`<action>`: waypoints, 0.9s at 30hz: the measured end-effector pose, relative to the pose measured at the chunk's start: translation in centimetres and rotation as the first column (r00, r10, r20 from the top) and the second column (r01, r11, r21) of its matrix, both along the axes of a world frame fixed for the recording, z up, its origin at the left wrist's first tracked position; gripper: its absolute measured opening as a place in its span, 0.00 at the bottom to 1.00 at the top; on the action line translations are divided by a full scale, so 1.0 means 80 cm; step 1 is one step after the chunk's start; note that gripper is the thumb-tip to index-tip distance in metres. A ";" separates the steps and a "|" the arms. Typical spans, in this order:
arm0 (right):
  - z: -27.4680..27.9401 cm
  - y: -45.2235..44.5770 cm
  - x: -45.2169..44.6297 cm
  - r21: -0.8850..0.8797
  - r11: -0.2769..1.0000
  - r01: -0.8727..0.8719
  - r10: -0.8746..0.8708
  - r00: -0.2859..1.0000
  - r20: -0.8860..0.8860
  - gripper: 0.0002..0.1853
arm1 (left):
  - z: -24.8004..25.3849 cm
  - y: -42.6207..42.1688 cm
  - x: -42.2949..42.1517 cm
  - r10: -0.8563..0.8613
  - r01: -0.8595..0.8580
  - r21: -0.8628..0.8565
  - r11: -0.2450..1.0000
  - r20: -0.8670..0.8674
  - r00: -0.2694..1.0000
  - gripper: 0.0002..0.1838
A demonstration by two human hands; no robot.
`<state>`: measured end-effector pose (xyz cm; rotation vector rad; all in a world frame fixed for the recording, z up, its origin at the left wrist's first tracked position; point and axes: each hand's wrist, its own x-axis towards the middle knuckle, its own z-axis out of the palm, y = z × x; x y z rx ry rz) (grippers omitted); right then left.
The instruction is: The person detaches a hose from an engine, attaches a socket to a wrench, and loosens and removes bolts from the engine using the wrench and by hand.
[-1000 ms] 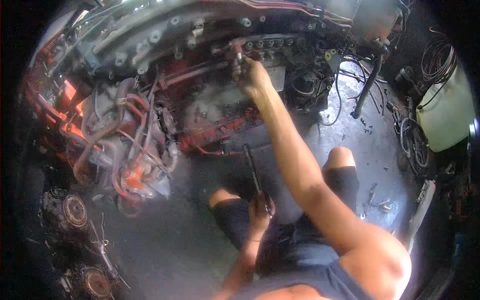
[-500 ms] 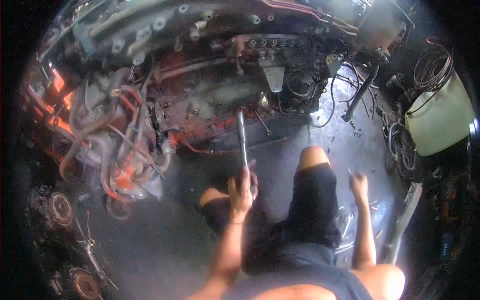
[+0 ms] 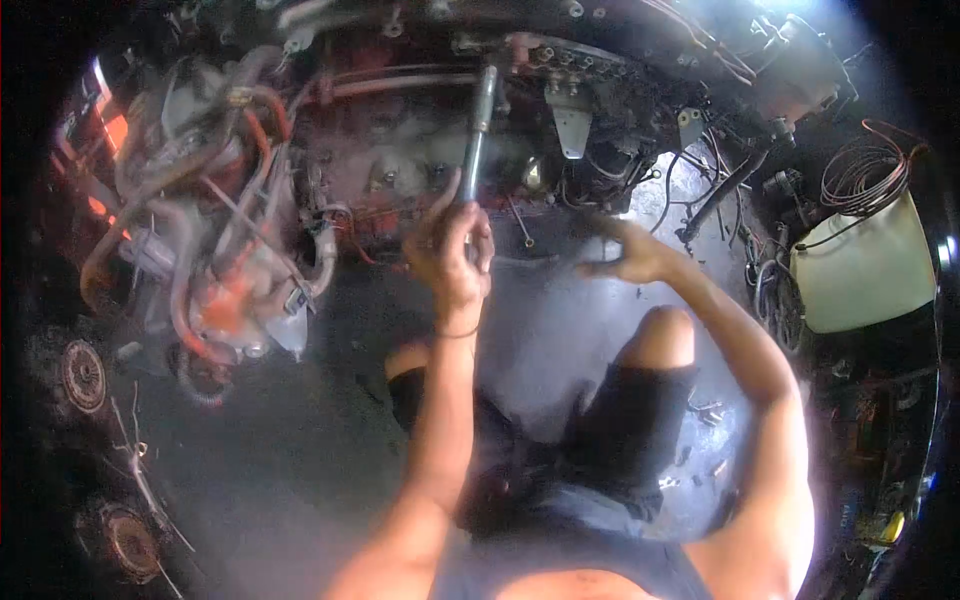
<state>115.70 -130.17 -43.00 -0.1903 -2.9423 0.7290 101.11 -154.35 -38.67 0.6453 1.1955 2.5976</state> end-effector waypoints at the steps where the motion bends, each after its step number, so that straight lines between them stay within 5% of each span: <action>1: -0.003 -0.017 -0.014 0.070 0.988 -0.135 0.137 0.990 -0.021 0.32 | -0.001 0.001 -0.005 -0.091 0.078 0.102 0.992 0.121 0.988 0.22; 3: -0.041 -0.014 -0.025 0.155 0.948 -0.276 0.284 0.959 -0.027 0.33 | -0.011 0.008 -0.020 -0.233 0.151 0.272 0.950 0.297 0.926 0.23; 5: -0.133 0.021 -0.028 0.206 0.950 -0.236 0.112 0.871 0.479 0.30 | -0.030 0.020 -0.029 -0.313 0.179 0.365 0.914 0.352 0.882 0.22; 6: -0.131 0.019 -0.024 0.204 0.947 -0.248 0.123 0.867 0.483 0.30 | -0.037 0.027 -0.029 -0.324 0.171 0.373 0.912 0.398 0.858 0.21; 8: -0.116 0.020 -0.009 -0.223 0.975 0.000 0.079 0.935 0.347 0.31 | -0.046 0.043 -0.025 -0.318 0.142 0.381 0.913 0.452 0.833 0.21; 10: -0.093 0.024 -0.005 -0.135 0.991 0.014 0.047 0.898 0.437 0.29 | -0.044 0.062 -0.012 -0.222 0.111 0.281 0.953 0.402 0.888 0.22; 13: -0.097 0.053 -0.017 -0.382 0.922 -0.065 0.223 0.895 0.387 0.28 | -0.055 0.093 -0.005 -0.088 0.003 0.223 0.975 0.371 0.924 0.21; 16: -0.180 0.095 -0.040 -0.275 0.958 -0.075 0.190 0.888 0.419 0.24 | -0.061 0.118 -0.007 0.077 -0.128 0.144 0.981 0.315 0.946 0.21; 18: -0.278 0.125 -0.055 -0.310 0.882 -0.354 0.387 0.921 0.048 0.20 | -0.065 0.127 -0.008 0.133 -0.164 0.100 0.981 0.266 0.955 0.21; 19: -0.304 0.141 -0.060 -0.321 0.869 -0.377 0.412 0.910 0.049 0.20 | -0.065 0.132 -0.004 0.202 -0.225 0.049 0.973 0.287 0.936 0.21; 20: -0.317 0.153 -0.069 -0.300 0.893 -0.335 0.404 0.890 0.209 0.19 | -0.075 0.139 -0.005 0.229 -0.250 0.039 0.967 0.290 0.929 0.21; 23: -0.314 0.174 -0.098 -0.143 0.923 -0.356 0.382 0.811 0.444 0.17 | -0.099 0.154 -0.006 0.542 -0.575 -0.196 0.794 -0.200 0.816 0.21; 25: -0.335 0.192 -0.109 -0.023 0.910 -0.413 0.364 0.771 0.522 0.16 | -0.095 0.153 0.005 0.197 -0.250 0.155 0.956 0.296 0.935 0.19; 27: -0.433 0.235 -0.119 0.138 0.732 -0.667 0.508 0.670 0.541 0.29 | -0.104 0.159 0.011 0.220 -0.271 0.172 0.947 0.267 0.938 0.18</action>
